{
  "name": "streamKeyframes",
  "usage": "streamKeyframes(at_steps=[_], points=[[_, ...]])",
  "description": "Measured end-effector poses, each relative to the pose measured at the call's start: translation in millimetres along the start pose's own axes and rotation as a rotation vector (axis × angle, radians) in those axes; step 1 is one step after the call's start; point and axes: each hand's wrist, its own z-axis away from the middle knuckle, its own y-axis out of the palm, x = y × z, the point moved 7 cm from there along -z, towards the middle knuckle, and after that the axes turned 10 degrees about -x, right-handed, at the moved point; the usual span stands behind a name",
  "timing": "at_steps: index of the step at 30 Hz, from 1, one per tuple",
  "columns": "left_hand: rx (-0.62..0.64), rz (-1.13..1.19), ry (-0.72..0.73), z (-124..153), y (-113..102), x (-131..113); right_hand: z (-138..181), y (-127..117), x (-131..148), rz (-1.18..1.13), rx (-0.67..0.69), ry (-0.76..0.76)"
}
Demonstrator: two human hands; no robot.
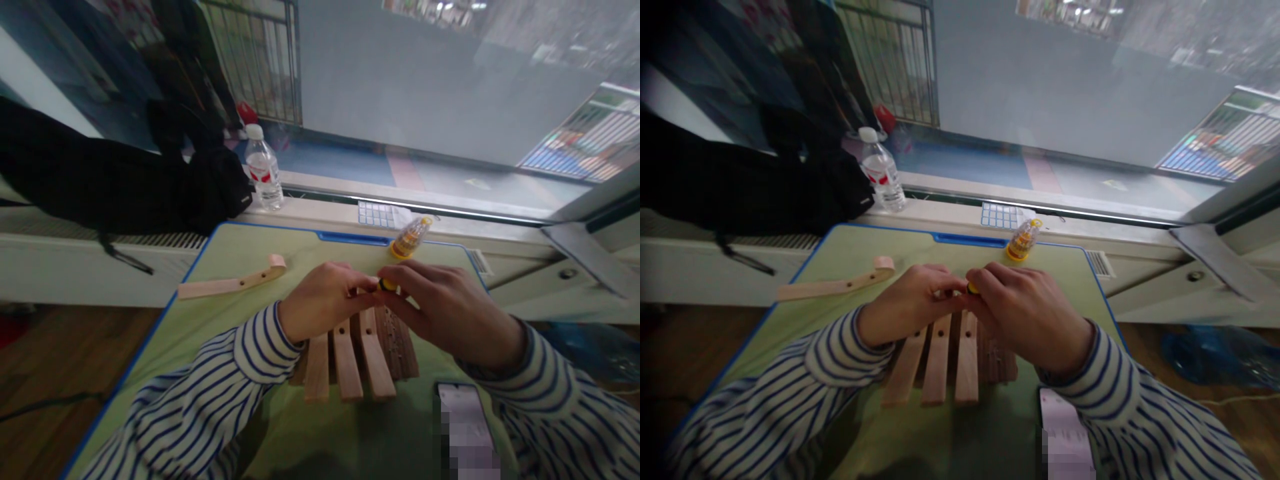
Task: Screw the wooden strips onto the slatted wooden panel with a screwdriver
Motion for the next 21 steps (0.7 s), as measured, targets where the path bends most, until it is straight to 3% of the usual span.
streamKeyframes(at_steps=[8,21], points=[[-0.002,0.024,-0.011,0.2,1.4,4.0,-1.9,0.5,3.5,-0.052,0.072,-0.097],[0.097,0.033,0.015,0.6,7.1,3.2,-1.4,2.6,4.2,0.066,-0.017,-0.064]])
